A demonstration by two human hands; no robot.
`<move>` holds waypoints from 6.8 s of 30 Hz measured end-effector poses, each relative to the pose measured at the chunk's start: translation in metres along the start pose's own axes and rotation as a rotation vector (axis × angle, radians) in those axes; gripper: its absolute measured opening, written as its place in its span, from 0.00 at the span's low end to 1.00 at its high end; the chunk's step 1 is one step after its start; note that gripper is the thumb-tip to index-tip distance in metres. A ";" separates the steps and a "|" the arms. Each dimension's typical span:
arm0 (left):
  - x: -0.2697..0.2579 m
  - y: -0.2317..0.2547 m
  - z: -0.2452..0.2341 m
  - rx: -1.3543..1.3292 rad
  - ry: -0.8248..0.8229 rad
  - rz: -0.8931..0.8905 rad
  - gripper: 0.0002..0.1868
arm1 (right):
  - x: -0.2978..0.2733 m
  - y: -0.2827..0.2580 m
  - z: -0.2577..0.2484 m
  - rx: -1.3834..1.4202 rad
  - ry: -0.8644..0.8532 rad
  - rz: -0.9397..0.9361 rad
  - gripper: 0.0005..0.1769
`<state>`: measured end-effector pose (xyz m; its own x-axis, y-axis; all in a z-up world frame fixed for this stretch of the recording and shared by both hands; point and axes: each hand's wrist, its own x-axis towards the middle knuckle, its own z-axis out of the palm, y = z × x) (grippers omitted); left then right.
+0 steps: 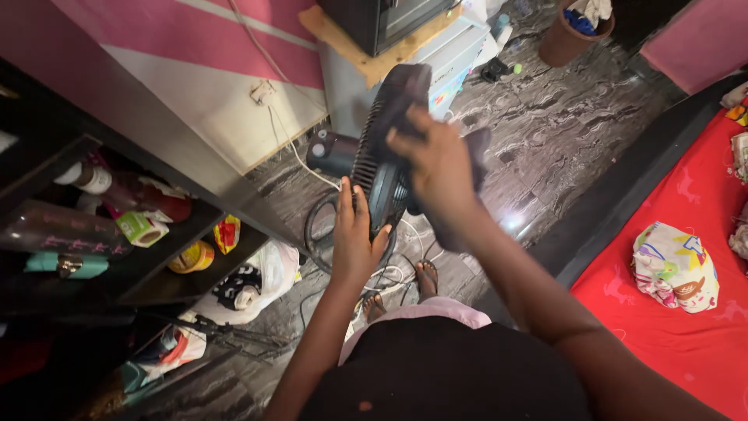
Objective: The person wipes the exterior of a black electric fan with a dark cloth. They hold the fan with one hand and rub the surface with the other, moving the cloth over the grill and body.
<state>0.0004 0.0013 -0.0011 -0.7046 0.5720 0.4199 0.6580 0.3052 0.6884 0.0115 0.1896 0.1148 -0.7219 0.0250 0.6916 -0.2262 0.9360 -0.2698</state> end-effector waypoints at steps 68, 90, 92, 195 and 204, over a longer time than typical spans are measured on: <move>0.001 -0.011 0.002 -0.106 0.128 -0.034 0.49 | -0.086 -0.025 0.024 0.128 -0.114 -0.023 0.25; 0.002 0.000 0.005 -0.206 0.110 -0.144 0.56 | -0.113 -0.010 0.037 0.281 -0.092 0.086 0.35; 0.003 0.001 0.004 -0.099 0.096 -0.055 0.49 | -0.093 -0.003 0.026 0.281 -0.071 0.105 0.35; 0.068 0.026 0.023 0.317 0.037 -0.101 0.33 | -0.062 0.018 -0.011 0.349 -0.161 0.119 0.38; 0.068 0.038 0.020 0.254 0.065 -0.012 0.34 | -0.055 0.078 0.004 0.219 -0.102 0.367 0.37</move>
<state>-0.0176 0.0671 0.0415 -0.7229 0.5199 0.4551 0.6894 0.4974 0.5267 0.0311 0.2600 0.0530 -0.8384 0.2973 0.4568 -0.0677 0.7749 -0.6285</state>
